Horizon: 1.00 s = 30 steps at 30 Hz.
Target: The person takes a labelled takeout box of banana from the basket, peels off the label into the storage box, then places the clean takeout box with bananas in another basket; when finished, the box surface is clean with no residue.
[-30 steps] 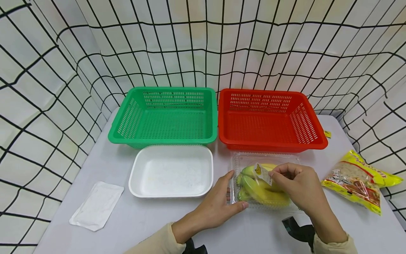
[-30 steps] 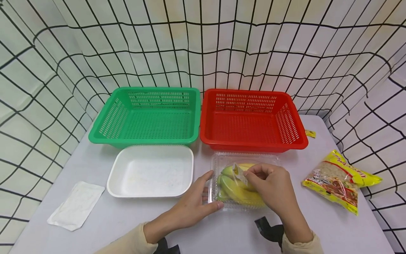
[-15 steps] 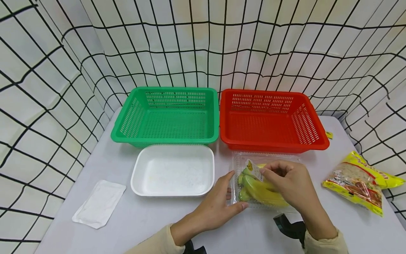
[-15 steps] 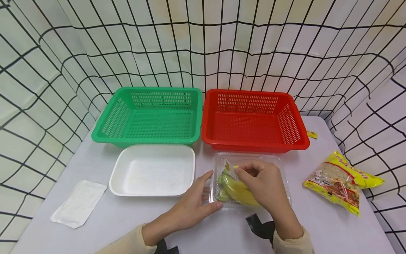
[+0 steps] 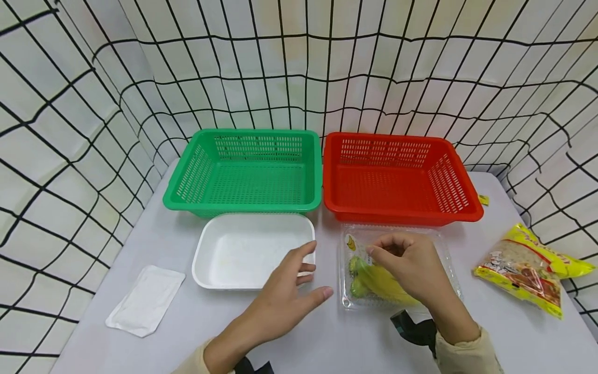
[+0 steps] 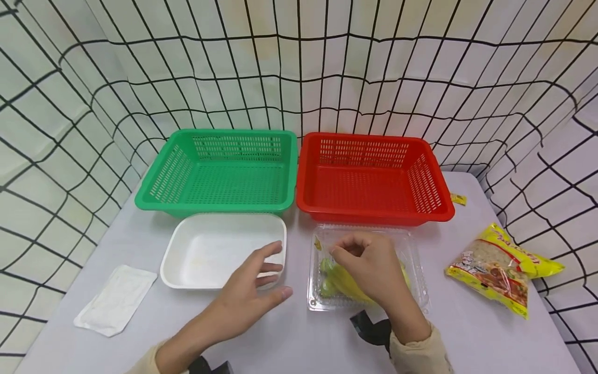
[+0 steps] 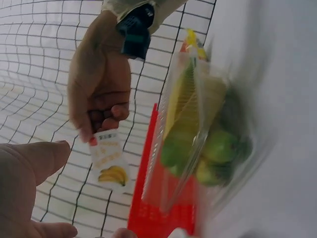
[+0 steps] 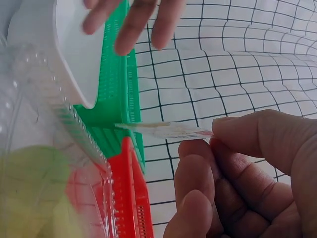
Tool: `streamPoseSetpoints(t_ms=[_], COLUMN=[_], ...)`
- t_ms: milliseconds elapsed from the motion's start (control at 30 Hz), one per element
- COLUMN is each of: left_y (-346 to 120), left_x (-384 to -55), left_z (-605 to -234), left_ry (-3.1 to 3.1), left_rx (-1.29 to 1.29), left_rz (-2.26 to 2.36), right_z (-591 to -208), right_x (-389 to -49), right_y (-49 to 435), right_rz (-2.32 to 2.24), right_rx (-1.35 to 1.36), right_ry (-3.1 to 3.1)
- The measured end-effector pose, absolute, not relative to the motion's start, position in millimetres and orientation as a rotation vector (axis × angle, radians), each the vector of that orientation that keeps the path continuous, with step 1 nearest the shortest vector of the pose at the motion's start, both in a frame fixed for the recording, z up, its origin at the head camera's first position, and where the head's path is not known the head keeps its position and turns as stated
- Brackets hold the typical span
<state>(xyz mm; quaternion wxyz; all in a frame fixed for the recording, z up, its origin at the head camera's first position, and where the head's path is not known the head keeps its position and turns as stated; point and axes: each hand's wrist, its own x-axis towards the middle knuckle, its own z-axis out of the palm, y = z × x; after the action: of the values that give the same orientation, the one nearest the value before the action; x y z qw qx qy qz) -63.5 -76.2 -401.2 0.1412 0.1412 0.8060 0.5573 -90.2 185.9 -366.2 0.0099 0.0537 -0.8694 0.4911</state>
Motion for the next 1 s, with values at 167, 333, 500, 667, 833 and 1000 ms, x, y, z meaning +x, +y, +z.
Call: streamPoseSetpoints(t_ms=[167,333,500,667,833,1000], left_y=[-114,-152,-181,-201,-223,-242], left_x=[-68,-75,-79,-84,-90,-97], left_z=[-389,-385,-384,-382,-382,-386], left_ry=[2.483,2.638,2.716,2.763,2.815,2.862], left_rx=[0.344,0.304,0.227,0.166,0.096,0.004], left_rz=[1.618,1.526,1.45,1.37,1.303,1.248], right_z=[-367,-367,-371,-372,-377,-380], right_x=[-94,-101,-108,-114,-118,-121], right_y=[176,166,153,139,124,111], right_rz=[1.552,1.575,1.649,1.654,1.657,1.672], right_rx=[0.224,0.296,0.375,0.422,0.472,0.5], right_ry=[-2.729,-2.745,-2.75,-2.771,-2.78,-2.814])
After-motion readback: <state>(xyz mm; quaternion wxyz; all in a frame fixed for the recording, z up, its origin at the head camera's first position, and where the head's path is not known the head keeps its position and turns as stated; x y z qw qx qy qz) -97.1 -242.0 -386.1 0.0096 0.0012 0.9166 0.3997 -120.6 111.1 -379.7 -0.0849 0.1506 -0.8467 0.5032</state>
